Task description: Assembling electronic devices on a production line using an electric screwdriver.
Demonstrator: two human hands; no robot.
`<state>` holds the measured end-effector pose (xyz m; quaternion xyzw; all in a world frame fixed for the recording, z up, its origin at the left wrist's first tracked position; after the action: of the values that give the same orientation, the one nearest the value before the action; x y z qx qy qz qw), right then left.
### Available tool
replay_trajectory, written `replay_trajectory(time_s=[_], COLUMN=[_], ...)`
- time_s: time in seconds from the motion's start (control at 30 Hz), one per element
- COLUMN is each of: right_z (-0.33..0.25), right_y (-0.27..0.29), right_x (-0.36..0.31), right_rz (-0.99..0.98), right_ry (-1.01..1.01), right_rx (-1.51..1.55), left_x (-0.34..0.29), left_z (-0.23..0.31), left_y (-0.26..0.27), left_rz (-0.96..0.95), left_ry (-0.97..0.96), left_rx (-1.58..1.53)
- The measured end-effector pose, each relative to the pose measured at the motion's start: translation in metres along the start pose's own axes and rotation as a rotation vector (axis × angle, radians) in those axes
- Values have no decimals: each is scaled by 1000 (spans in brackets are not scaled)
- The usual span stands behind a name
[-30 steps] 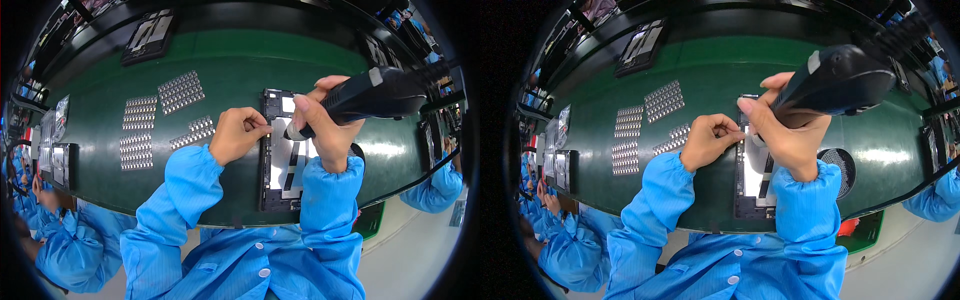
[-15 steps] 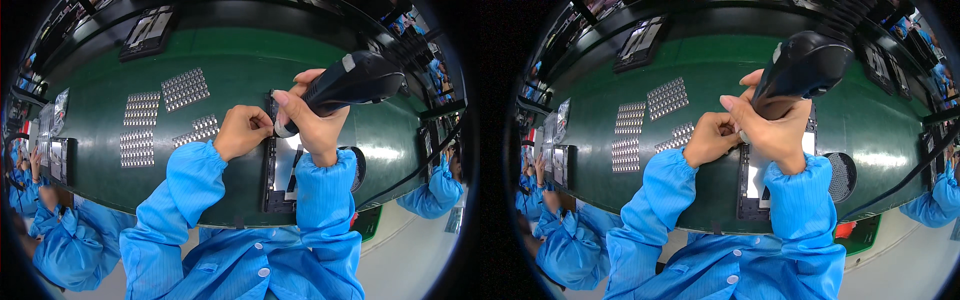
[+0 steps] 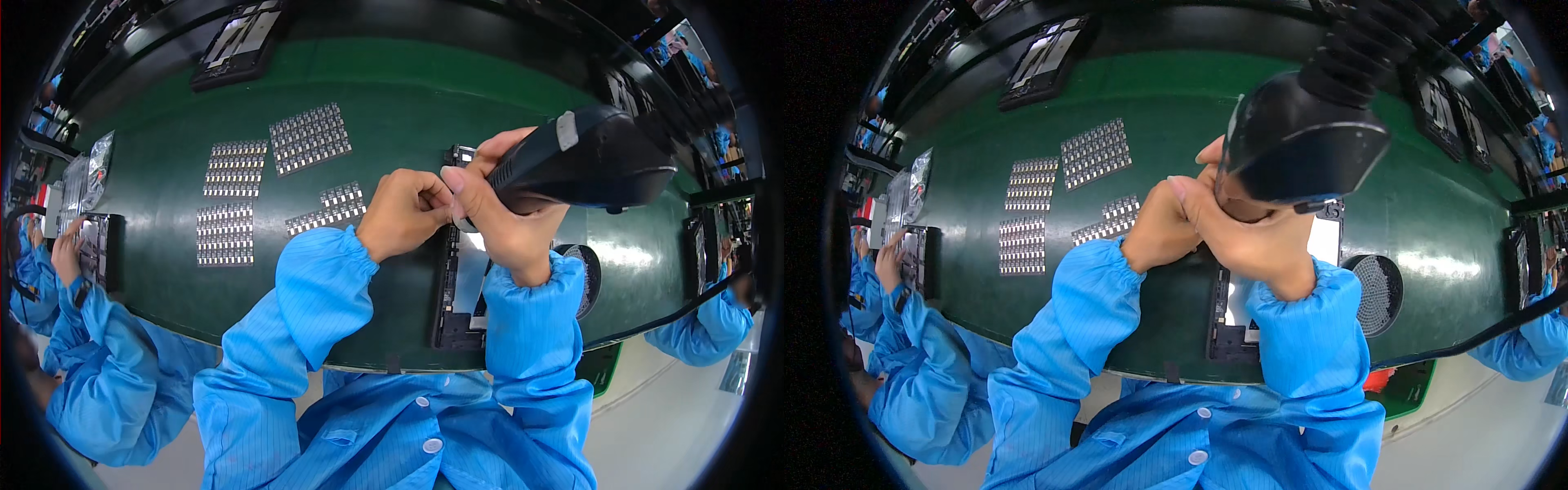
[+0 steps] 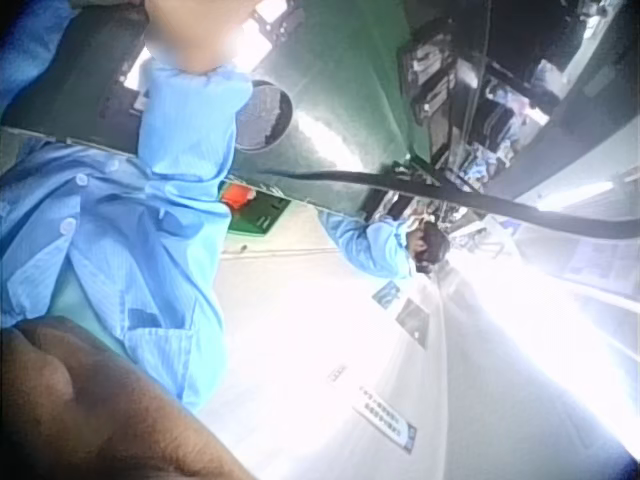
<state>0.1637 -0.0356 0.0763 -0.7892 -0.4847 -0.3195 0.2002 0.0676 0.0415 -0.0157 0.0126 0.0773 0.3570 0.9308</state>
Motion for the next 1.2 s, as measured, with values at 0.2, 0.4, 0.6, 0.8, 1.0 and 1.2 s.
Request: replay_trajectory(time_s=[0.2,0.4,0.6,0.8,1.0,1.2], right_z=[1,0,-47,-44,-36,-23], right_y=[1,8,95,169,178,180], right_x=[1,4,-1,-35,-45,-42], right_rz=[-68,41,233,472,562,490], right_ry=[-11,-69,74,38,16,-27], right_rx=[-3,52,-8,-17,-113,-161], left_x=[0,-7,-55,-76,-61,-52], left_z=[0,5,35,23,30,25], left_y=[1,5,77,106,94,96], left_rz=[33,3,322,363,240,95], left_ry=[26,74,19,209,226,455], left_rx=[96,-7,742,792,761,325])
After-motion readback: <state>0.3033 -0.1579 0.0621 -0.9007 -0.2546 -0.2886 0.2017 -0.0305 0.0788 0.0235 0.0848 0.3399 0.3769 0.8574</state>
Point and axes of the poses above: each hand's wrist, its own x-axis towards the middle knuckle, its own y-axis out of the back of the hand, z = x × y, the point moved 1 cm from there along x, towards the middle knuckle, and after that the axes turned 15 degrees about y, right-handed, at the moved point
